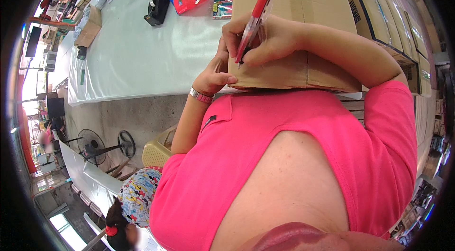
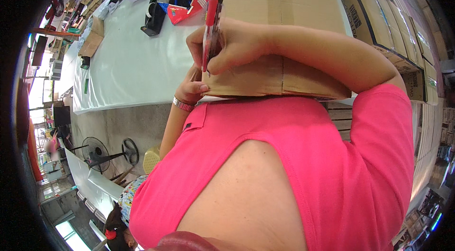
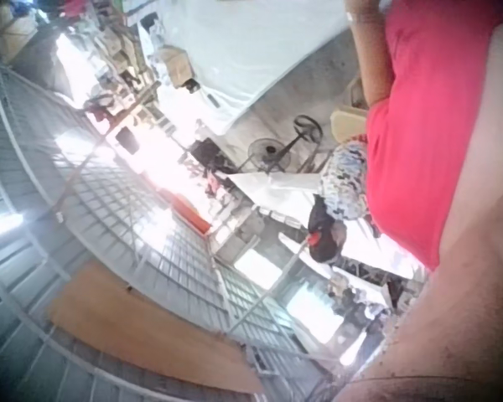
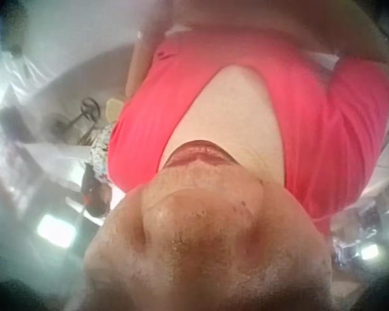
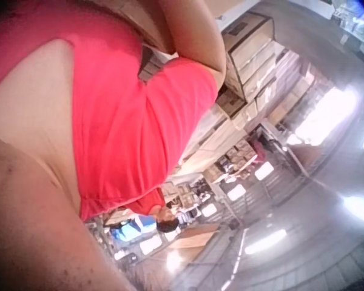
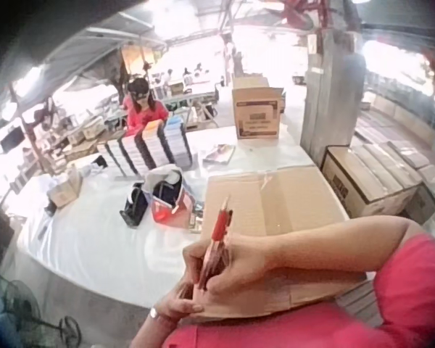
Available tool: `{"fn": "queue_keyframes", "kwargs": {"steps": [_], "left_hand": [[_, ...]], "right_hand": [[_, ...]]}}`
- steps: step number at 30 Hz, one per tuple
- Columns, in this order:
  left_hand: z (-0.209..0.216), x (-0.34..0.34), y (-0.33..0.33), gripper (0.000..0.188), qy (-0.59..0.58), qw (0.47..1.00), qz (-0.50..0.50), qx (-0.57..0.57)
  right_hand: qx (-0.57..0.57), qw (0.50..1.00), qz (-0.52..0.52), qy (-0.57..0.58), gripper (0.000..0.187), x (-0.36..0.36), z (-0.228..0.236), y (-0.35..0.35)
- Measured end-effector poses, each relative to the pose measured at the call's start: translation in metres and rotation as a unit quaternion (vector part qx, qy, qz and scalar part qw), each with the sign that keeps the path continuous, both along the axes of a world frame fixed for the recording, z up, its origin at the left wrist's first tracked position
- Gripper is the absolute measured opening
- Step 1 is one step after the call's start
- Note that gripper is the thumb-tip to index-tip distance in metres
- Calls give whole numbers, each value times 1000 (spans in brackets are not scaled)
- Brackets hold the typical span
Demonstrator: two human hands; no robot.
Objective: The person places stacks of notebooks into a cardboard box, seals the box with a tape dispenser, writes on the side of the box with a pen, and then moves to another table to sort a different stack of yellow notebooks by hand.
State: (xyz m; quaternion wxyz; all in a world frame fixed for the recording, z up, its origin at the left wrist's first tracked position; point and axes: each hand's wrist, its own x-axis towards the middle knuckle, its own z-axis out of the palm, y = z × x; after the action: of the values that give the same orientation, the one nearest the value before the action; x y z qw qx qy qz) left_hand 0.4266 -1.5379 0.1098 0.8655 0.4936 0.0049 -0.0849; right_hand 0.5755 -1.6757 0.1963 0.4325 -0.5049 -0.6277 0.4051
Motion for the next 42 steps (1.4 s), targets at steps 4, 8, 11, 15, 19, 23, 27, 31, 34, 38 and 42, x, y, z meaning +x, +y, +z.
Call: {"fn": "queue_keyframes", "kwargs": {"steps": [4, 8, 11, 15, 19, 23, 27, 31, 34, 38, 42], "left_hand": [[-4, -1, 6, 121, -2, 1000, -21, 12], [-3, 1, 5, 120, -12, 1000, -15, 9], [-1, -1, 5, 118, 2, 1000, -11, 13], [1, -1, 2, 116, -3, 1000, -4, 8], [-1, -2, 4, 114, 0, 1000, -3, 20], [3, 0, 1, 116, 9, 1000, -1, 12], [2, 2, 0, 116, -14, 1000, 7, 2], [2, 2, -1, 115, -10, 1000, 5, -4], [-1, 2, -1, 115, -14, 1000, 6, -13], [0, 2, -1, 114, -14, 1000, 10, -14], [-2, 2, 0, 113, -6, 1000, 5, -7]], "right_hand": [[5, 1000, -8, -6, 12, -4, -4, 0], [17, 997, 16, -75, 12, -3, -2, 1], [3, 1000, 17, -19, 11, -2, -4, 2], [21, 998, 3, -64, 11, -3, -2, 2], [-12, 1000, -1, -10, 12, -5, -2, 2], [11, 999, -19, -35, 13, -2, -4, 2], [-4, 999, -39, -26, 11, -3, 1, 2], [31, 996, -38, -71, 10, -2, -1, 2], [23, 996, -30, -83, 11, -3, -1, 2], [-6, 999, -32, 6, 10, -1, -9, 4], [-4, 1000, -29, -7, 11, -3, -4, 4]]}}
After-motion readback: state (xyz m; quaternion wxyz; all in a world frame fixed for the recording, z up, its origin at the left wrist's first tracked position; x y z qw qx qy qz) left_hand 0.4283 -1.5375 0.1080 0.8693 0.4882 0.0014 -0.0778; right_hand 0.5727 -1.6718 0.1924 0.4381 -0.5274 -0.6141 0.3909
